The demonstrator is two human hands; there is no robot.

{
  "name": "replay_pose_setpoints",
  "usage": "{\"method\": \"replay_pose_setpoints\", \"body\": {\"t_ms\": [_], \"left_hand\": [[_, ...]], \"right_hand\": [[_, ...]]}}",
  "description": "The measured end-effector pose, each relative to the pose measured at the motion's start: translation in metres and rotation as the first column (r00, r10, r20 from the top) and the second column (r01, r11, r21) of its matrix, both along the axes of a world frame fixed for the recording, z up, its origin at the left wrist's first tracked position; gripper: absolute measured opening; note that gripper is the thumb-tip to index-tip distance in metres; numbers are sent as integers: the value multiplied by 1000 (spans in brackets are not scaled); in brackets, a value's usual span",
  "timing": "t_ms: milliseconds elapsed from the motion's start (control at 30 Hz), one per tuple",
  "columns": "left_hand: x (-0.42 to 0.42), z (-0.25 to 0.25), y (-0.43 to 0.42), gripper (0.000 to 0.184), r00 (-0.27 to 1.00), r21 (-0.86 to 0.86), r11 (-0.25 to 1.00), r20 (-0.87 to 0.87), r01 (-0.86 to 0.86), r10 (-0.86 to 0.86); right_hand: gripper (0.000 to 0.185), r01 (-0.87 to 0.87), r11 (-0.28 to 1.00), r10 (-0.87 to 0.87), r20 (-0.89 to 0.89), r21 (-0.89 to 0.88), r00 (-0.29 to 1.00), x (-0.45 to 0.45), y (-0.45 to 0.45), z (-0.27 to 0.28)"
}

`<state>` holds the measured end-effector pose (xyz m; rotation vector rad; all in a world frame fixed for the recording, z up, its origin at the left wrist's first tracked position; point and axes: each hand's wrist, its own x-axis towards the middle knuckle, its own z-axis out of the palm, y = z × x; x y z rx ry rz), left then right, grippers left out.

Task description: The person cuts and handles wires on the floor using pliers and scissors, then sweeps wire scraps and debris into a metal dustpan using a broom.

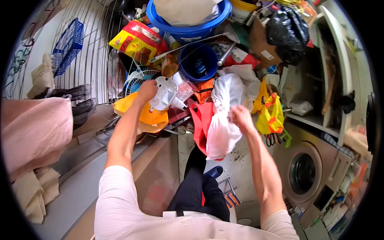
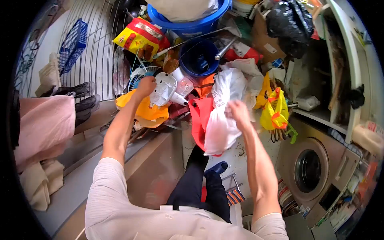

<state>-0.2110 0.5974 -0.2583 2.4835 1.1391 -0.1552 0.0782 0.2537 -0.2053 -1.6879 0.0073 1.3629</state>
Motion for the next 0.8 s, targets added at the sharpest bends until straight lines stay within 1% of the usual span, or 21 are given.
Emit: {"method": "replay_pose_setpoints", "body": {"t_ms": [33,67,100,133,167,200,233,267,300,333,367,400,467,500,533,600,633,667,733,767,800], "left_hand": [[2,-5,15,20,999,-6,1000,-44,-5,5],[4,-11,27,20,996,-14,1000,-86,-10,9],[2,-25,40,19,995,39,999,-103,12,-8],[-3,-45,53,21,994,67,997,-105,-32,38],[-2,-56,62,24,991,57,997,-117,-50,57],[1,-64,72,26,989,50,996,-127,-70,76],[-1,-79,83,28,991,70,996,-126,-46,55],[-1,-94,93,31,992,95,995,-120,-26,37],[2,-103,98,35,991,111,994,-128,-24,38],[6,-111,102,37,996,156,987,-76,-36,48],[9,-121,112,36,997,172,985,-66,-29,41],[14,-132,121,35,998,186,982,-55,-24,35],[23,-146,137,33,997,216,976,-66,-18,33],[26,-154,141,31,996,246,969,-81,-5,26],[30,-162,146,31,996,240,971,-81,-1,21],[36,-184,162,28,995,242,970,-96,3,20],[37,-194,170,34,996,244,968,-79,49,-30],[41,-199,177,34,997,245,967,-65,65,-50],[50,-209,180,40,987,249,958,37,143,-157],[48,-224,189,42,982,247,955,44,167,-183],[51,-233,192,43,978,247,951,46,188,-206]], "right_hand": [[27,-4,1000,4,0,-16,1000,14,33,-3],[38,53,998,-53,1,16,999,28,61,-18],[48,90,993,-92,18,71,996,41,88,-34],[60,141,984,-144,20,111,989,50,114,-39],[70,159,984,-163,46,76,986,59,137,-48],[75,157,985,-160,30,77,987,66,156,-56],[77,134,987,-134,-1,88,991,74,170,-69],[64,177,981,-173,-47,83,984,75,184,-71],[53,187,979,-179,-94,82,979,81,193,-86],[43,197,977,-184,-143,84,973,86,200,-100],[29,254,959,-236,-140,126,961,85,205,-106],[25,275,948,-251,-156,160,955,87,208,-113],[19,276,950,-239,-226,148,944,97,210,-122],[14,331,927,-285,-241,177,928,93,211,-119],[14,335,927,-291,-239,171,926,92,212,-119],[13,379,909,-315,-311,172,897,95,208,-124],[13,362,911,-291,-312,199,904,95,202,-127],[12,353,917,-296,-274,188,915,93,198,-128],[11,374,906,-275,-396,198,876,96,184,-132],[12,408,900,-331,-367,155,869,97,180,-135],[14,416,899,-343,-369,140,864,98,177,-135]]}}
